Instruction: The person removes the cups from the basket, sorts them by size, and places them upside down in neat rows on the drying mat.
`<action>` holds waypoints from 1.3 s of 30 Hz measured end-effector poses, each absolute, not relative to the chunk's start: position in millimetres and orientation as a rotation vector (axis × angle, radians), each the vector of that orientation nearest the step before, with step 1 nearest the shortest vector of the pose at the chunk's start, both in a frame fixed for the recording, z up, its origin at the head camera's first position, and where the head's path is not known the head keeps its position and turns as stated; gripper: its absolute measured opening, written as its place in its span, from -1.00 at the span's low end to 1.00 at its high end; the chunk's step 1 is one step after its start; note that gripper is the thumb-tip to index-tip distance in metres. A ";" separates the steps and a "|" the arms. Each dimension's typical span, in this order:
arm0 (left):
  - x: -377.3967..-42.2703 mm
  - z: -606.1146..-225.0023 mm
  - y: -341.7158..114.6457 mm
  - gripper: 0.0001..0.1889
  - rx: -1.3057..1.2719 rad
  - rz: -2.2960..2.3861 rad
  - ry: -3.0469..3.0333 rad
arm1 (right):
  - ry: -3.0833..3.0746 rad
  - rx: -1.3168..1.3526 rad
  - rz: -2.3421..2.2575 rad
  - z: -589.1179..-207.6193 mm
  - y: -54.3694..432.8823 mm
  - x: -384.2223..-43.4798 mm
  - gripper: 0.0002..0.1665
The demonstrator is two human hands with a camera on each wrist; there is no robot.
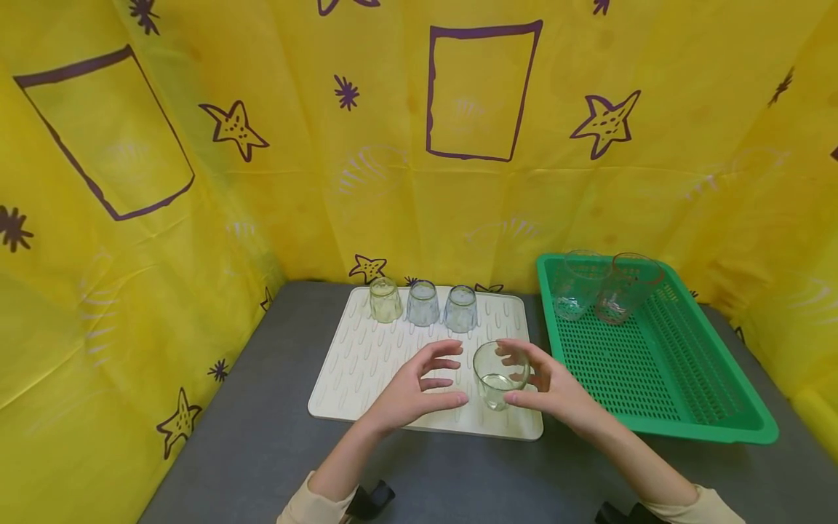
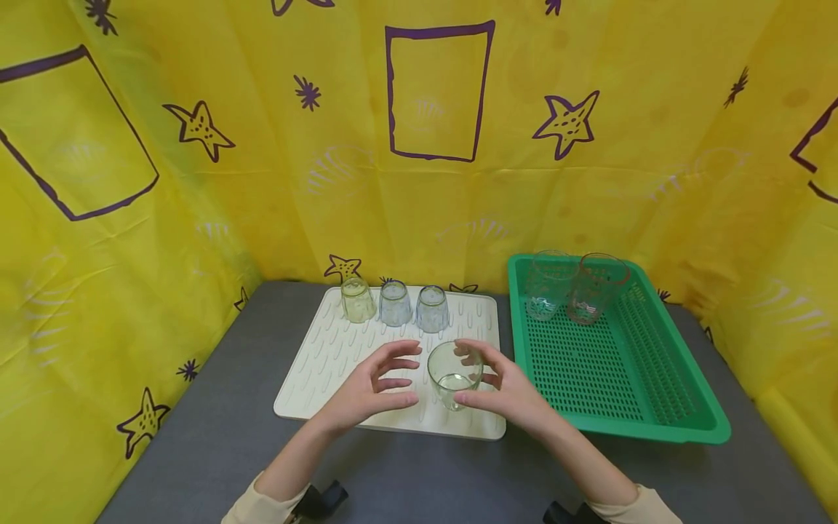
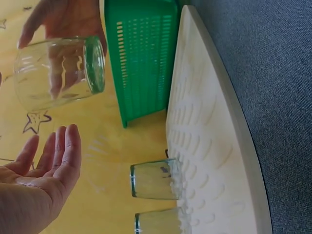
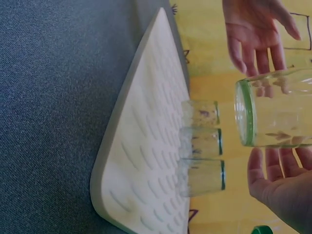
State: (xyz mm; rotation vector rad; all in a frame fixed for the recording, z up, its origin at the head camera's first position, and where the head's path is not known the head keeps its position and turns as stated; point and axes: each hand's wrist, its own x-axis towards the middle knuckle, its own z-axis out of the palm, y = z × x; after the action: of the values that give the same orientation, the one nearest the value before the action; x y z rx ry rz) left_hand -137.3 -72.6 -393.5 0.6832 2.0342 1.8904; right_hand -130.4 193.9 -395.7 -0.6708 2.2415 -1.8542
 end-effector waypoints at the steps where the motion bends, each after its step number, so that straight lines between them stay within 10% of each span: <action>1: -136.7 -393.4 -71.3 -0.30 0.687 1.882 2.044 | 2.253 -0.678 -1.840 -396.3 193.1 -130.2 -0.24; 39: -130.2 -406.6 -59.5 -0.22 0.844 1.637 2.204 | 2.304 -0.770 -1.560 -407.9 181.7 -123.4 -0.21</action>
State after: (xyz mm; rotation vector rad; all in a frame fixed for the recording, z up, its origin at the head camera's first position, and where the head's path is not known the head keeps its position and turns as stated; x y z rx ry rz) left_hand -130.2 -59.5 -406.6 0.8440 2.2045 1.6372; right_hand -123.4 181.7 -407.9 -0.7698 2.3039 -1.5600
